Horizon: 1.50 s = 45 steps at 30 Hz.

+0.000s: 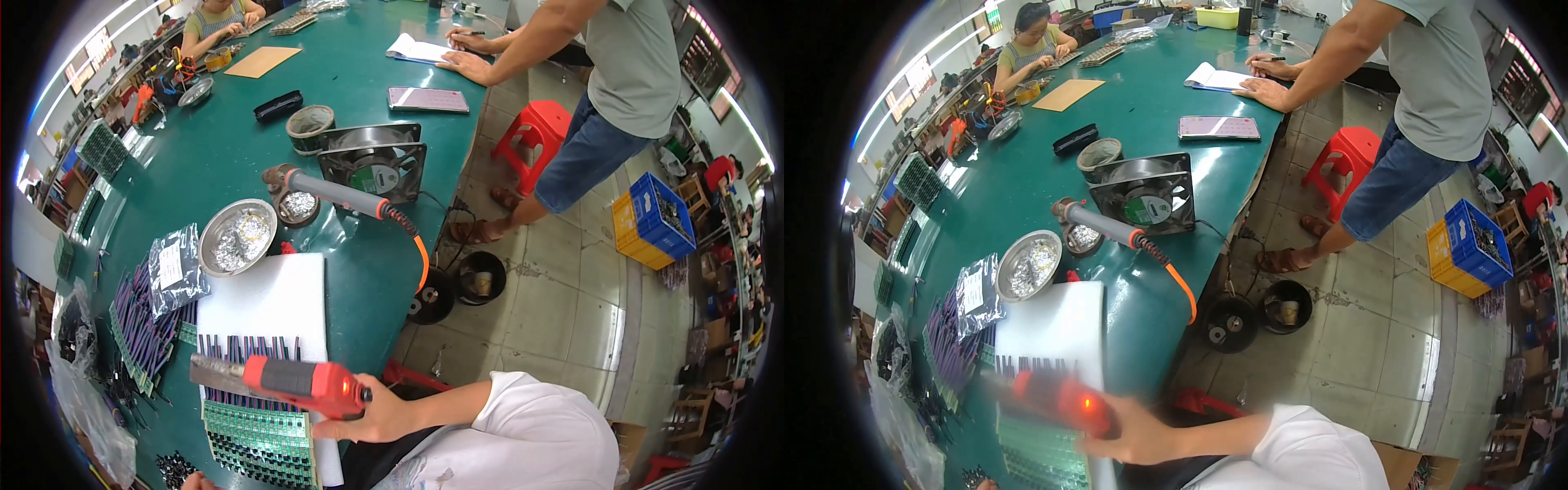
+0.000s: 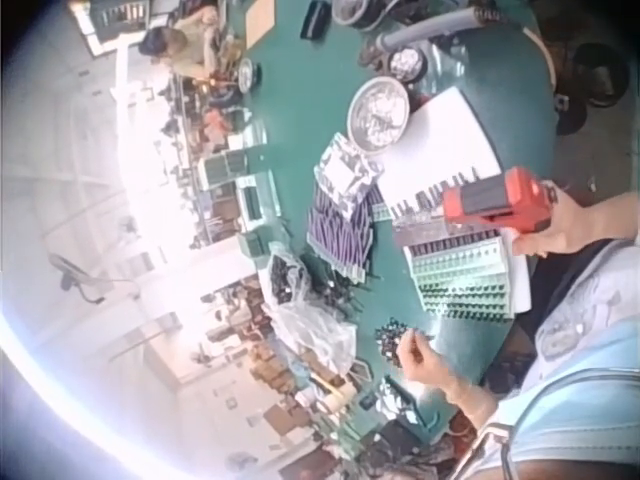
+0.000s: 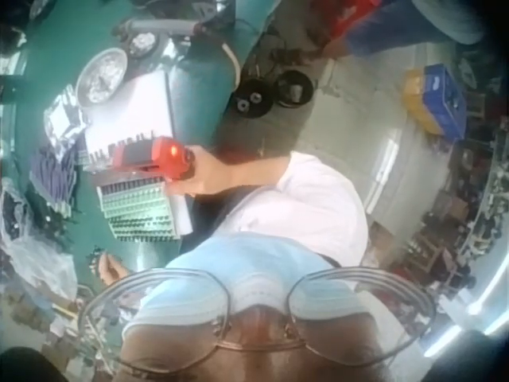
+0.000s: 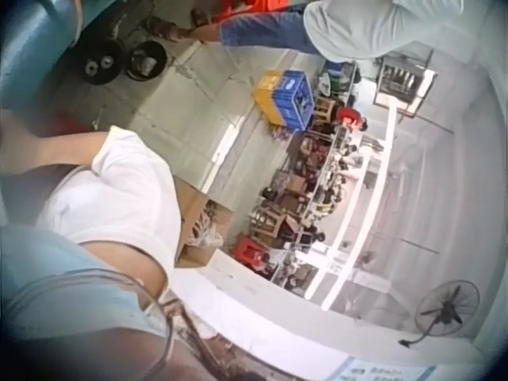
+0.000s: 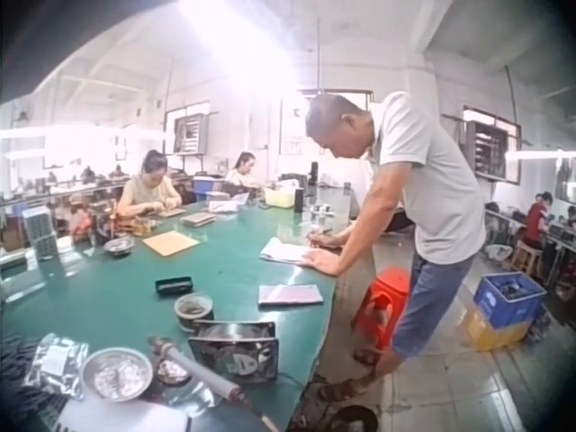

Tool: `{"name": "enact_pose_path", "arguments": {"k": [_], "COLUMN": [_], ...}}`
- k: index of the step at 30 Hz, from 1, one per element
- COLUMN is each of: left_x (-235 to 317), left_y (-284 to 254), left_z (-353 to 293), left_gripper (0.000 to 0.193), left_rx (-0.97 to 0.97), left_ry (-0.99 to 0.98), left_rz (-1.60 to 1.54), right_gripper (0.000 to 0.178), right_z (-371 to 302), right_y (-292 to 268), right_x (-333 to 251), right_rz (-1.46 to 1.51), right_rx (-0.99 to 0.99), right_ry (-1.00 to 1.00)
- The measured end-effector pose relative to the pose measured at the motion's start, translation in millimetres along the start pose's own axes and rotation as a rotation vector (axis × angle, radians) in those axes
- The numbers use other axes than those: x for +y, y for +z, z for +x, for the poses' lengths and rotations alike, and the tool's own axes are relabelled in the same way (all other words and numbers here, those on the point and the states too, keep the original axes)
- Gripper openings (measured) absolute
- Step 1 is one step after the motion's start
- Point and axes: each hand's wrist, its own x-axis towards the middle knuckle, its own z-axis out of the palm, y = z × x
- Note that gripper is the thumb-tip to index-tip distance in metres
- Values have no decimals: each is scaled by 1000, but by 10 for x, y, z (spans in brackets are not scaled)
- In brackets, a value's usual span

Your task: The person picks electronic components from a table by hand, places them onto circuit boards, and solders them in place using a soldering iron.

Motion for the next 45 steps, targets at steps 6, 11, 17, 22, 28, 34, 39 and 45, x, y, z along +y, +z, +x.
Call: {"name": "enact_pose_path", "arguments": {"k": [6, 11, 17, 22, 28, 34, 39, 45], "left_x": [793, 1005, 1002, 941, 1113, 1137, 1134, 1080], "left_y": [444, 553, 585, 622, 673, 593, 590, 602], "left_z": [-375, -485, -417, -526, -315, -212, -181, -262], "left_gripper": [27, 30, 50, 41, 42, 27, 22, 18], "left_rx": [-170, -408, -585, -537, -219, -263, -295, -253], "left_ry": [313, -76, -699, -426, 688, 829, 833, 773], "left_rz": [-211, -448, -593, -470, -105, 21, -12, -52], "right_gripper": [48, 51, 53, 54, 55, 42, 42, 58], "right_z": [-43, -55, -89, -112, -119, -115, -128, -205], "right_y": [286, 346, 318, 323, 340, 386, 388, 325], "right_x": [209, 295, 326, 330, 296, 89, 94, 353], "right_rz": [-12, -46, -14, -3, -12, -169, -175, -153], "right_rx": [-46, -163, -190, -190, -173, -23, -15, -146], "right_ry": [-166, -234, -233, -193, -211, -233, -229, -230]}}
